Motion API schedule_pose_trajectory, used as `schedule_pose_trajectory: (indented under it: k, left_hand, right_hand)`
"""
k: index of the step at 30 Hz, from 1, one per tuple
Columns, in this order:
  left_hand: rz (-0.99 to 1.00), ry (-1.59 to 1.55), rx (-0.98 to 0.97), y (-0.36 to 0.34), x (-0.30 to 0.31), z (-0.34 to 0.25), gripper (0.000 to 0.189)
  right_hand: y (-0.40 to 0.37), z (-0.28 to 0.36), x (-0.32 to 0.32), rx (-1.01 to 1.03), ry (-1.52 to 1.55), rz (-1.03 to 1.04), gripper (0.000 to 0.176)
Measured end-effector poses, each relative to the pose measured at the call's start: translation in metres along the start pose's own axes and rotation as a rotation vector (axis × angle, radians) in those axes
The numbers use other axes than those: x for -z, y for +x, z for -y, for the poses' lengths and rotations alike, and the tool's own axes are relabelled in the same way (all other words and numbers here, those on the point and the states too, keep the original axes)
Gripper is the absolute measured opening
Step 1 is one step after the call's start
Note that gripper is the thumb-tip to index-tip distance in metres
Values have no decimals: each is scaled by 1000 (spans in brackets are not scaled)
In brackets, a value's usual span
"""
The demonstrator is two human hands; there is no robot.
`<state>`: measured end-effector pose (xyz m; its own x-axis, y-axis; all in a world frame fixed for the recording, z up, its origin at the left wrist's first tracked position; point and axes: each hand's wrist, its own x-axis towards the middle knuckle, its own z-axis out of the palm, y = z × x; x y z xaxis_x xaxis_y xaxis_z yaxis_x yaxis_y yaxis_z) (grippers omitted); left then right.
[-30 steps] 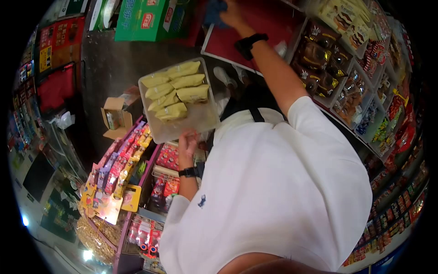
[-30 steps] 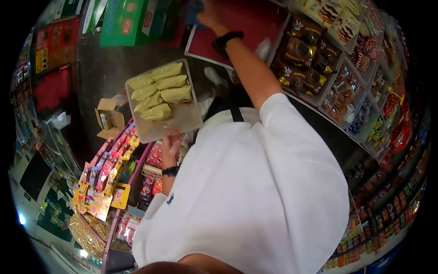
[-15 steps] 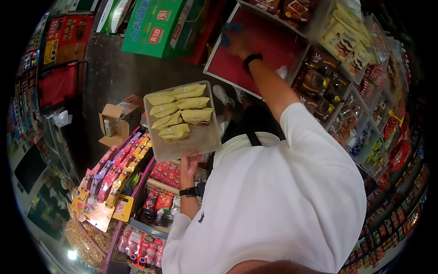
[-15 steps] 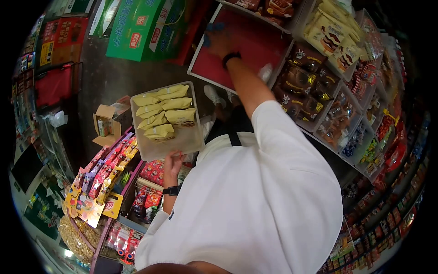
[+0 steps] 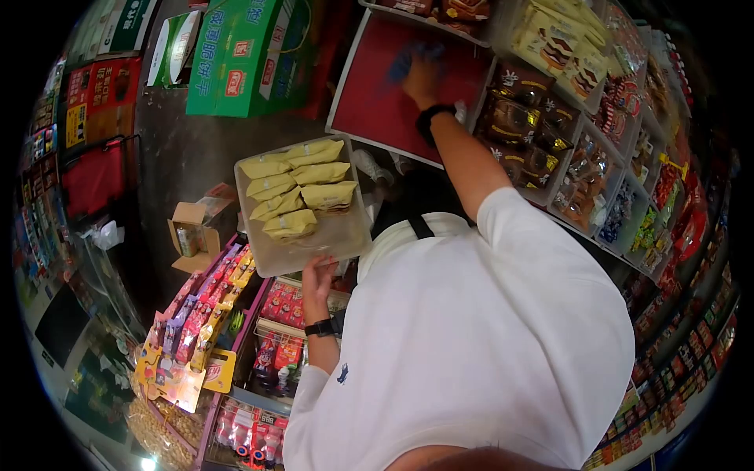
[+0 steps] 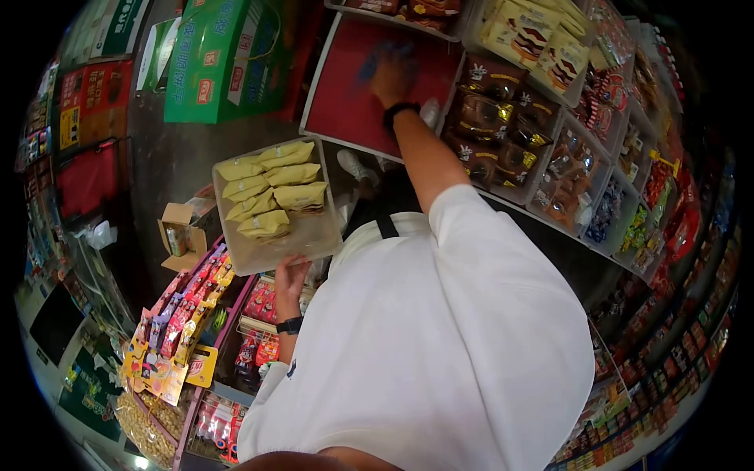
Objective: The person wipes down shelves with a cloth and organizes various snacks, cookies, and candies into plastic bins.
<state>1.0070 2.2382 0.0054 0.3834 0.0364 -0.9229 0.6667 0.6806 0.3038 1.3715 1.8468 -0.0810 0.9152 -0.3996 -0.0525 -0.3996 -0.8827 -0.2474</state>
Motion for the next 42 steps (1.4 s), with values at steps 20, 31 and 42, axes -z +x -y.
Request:
schedule_pose_trajectory:
  k: [20,31,42]
  left_hand:
    - [16,35,-94,-6,1,26,19]
    - [-227,92,-104,-74,-43,21,20]
    - [-185,117,-102,-60,-61,-3,23]
  right_hand:
    - [-8,76,-1,757,57,186,45]
    - [66,54,-1,446,143,281,39]
    - [17,28,-1,291,445,116,27]
